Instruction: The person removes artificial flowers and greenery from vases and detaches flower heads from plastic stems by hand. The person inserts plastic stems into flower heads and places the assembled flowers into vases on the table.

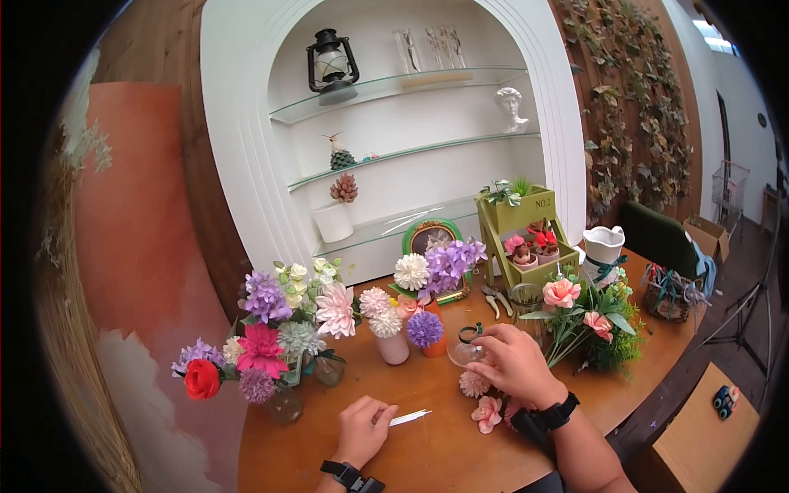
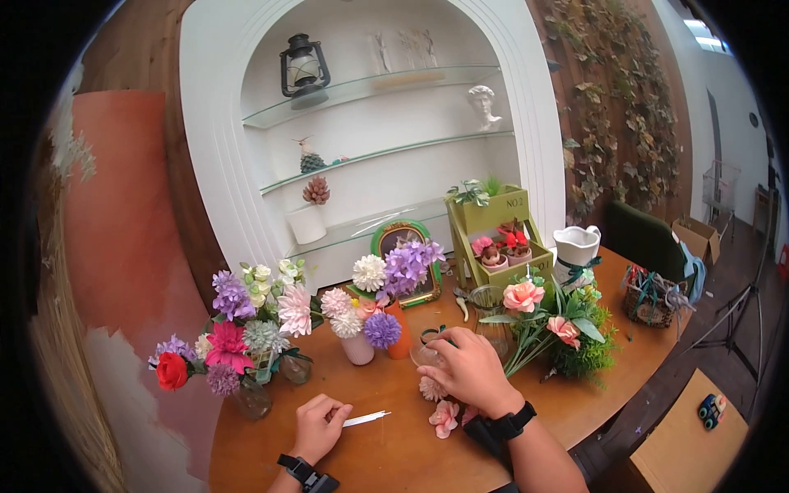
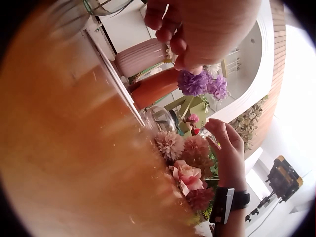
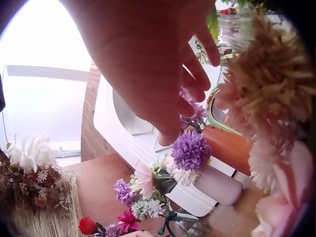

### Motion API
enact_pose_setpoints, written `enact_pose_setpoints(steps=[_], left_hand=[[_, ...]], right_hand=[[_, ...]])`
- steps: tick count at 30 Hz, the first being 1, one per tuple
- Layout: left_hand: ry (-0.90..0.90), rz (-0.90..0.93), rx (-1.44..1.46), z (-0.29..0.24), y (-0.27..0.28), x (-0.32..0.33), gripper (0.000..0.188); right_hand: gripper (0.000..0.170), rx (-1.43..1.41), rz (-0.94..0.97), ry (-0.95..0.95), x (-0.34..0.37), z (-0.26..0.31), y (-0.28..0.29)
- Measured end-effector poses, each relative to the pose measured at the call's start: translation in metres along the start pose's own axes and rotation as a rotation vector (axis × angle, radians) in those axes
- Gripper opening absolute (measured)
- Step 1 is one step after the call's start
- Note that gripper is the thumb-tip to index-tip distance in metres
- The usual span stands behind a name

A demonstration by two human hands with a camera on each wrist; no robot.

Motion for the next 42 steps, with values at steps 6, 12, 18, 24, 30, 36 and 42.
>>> enact_pose_setpoints(steps=[6, 12, 18, 24, 30, 36, 42], left_hand=[[-0.069, -0.044, -0.036, -0.013, 0.009, 0.002, 0.024], [-0.145, -0.058, -0.053, -0.012, 0.007, 0.004, 0.025], [-0.173, -0.077, -0.034, -0.016, 0.010, 0.005, 0.027], [-0.200, -0.087, -0.055, -0.012, 0.008, 0.006, 0.027], [-0.199, -0.068, -0.056, -0.013, 0.007, 0.007, 0.030], [-0.203, -0.061, -0.056, -0.014, 0.007, 0.007, 0.031], [-0.215, -0.066, -0.055, -0.012, 0.005, 0.008, 0.030]], right_hand=[[0.038, -0.250, -0.073, -0.061, -0.008, 0.005, 0.001], [0.067, -0.085, 0.182, -0.185, -0.039, -0.017, -0.035], [0.116, 0.329, 0.498, -0.112, -0.069, -0.020, -0.098], [0.120, -0.263, 0.221, -0.274, -0.099, -0.051, -0.124], [0.107, -0.406, 0.129, -0.218, -0.107, -0.077, -0.156], [0.089, -0.746, 0.016, -0.301, -0.120, -0.033, -0.132], [0.082, -0.843, -0.053, -0.362, -0.131, -0.024, -0.125]])
Point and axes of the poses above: each hand's wrist, its own x-axis away from the middle knuckle, its own y-axis out of the back of the hand, z = x × y, the point moved 4 cm from there along -x, towards the middle knuckle, and after that the axes turned 2 degrees about -x, right-handed, at the moved point
